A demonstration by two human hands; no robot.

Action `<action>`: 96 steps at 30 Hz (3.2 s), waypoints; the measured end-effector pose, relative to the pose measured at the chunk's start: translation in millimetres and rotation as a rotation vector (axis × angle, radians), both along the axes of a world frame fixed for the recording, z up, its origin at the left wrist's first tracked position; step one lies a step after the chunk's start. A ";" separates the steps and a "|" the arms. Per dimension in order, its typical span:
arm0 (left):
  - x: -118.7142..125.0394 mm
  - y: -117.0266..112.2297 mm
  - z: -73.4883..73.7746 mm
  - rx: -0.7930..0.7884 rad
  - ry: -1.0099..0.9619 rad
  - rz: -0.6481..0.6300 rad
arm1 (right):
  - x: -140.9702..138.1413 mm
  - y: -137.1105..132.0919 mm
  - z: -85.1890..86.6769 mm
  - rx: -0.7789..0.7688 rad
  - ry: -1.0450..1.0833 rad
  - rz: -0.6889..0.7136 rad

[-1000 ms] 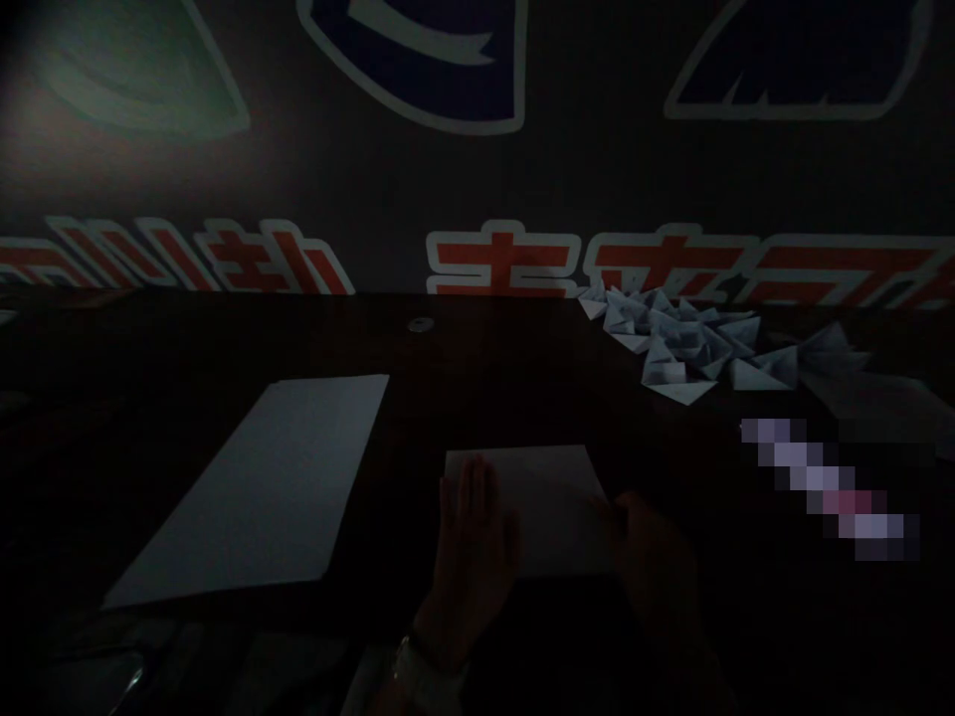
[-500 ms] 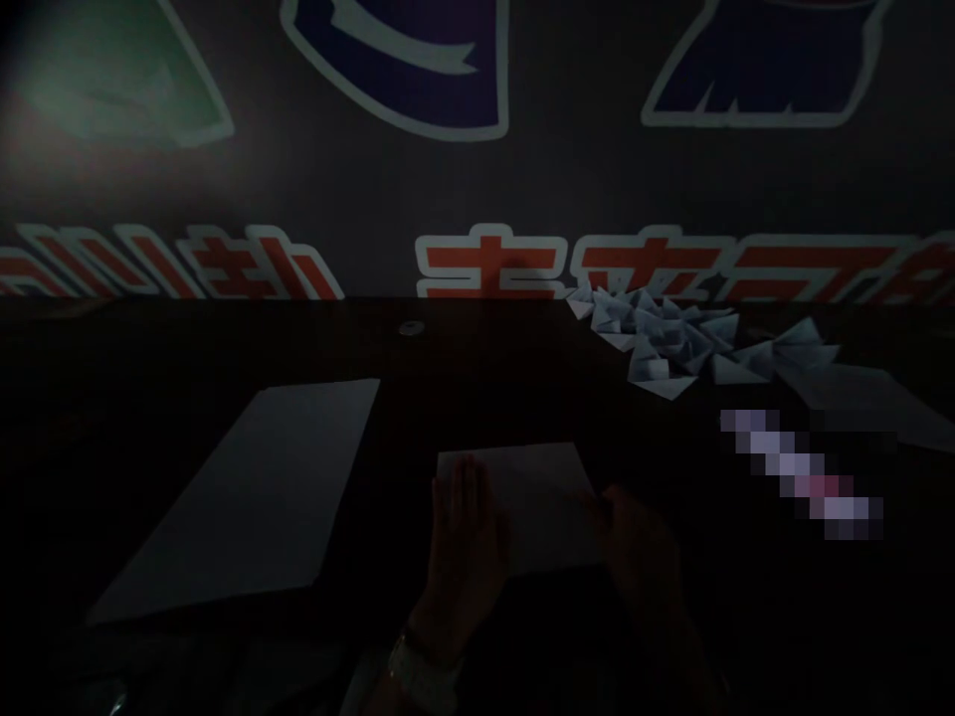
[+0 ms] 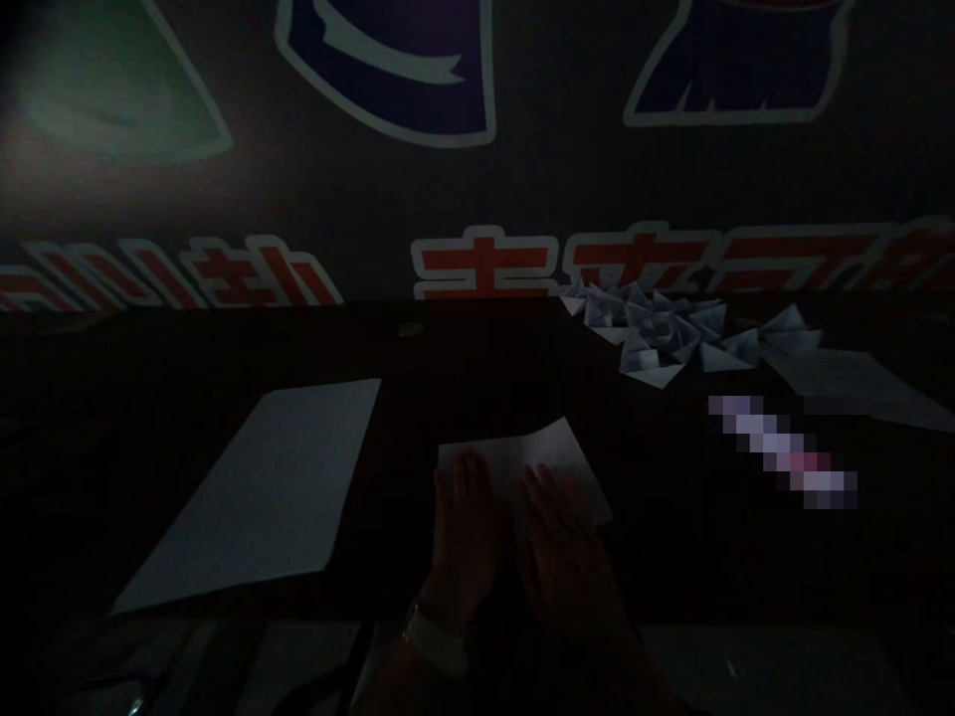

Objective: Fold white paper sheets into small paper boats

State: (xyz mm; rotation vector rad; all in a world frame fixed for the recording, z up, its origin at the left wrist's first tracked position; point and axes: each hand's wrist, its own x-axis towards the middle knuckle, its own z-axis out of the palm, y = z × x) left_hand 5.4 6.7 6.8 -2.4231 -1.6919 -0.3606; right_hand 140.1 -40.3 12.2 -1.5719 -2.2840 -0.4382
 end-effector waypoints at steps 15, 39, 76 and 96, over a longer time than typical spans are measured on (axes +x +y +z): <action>-1.1 6.7 9.1 0.035 -0.038 0.026 | 53.3 -38.6 -30.5 -0.012 0.004 -0.079; -63.0 -84.4 0.9 0.148 -0.098 -0.264 | 57.6 -40.3 -30.0 0.007 -0.033 -0.050; -92.7 -78.6 -32.1 0.464 -0.157 -0.635 | 59.7 -22.1 -26.3 -0.012 0.007 -0.066; -119.4 -36.6 22.8 -0.204 -0.177 -0.760 | 66.3 -44.1 -45.3 -0.243 0.375 0.164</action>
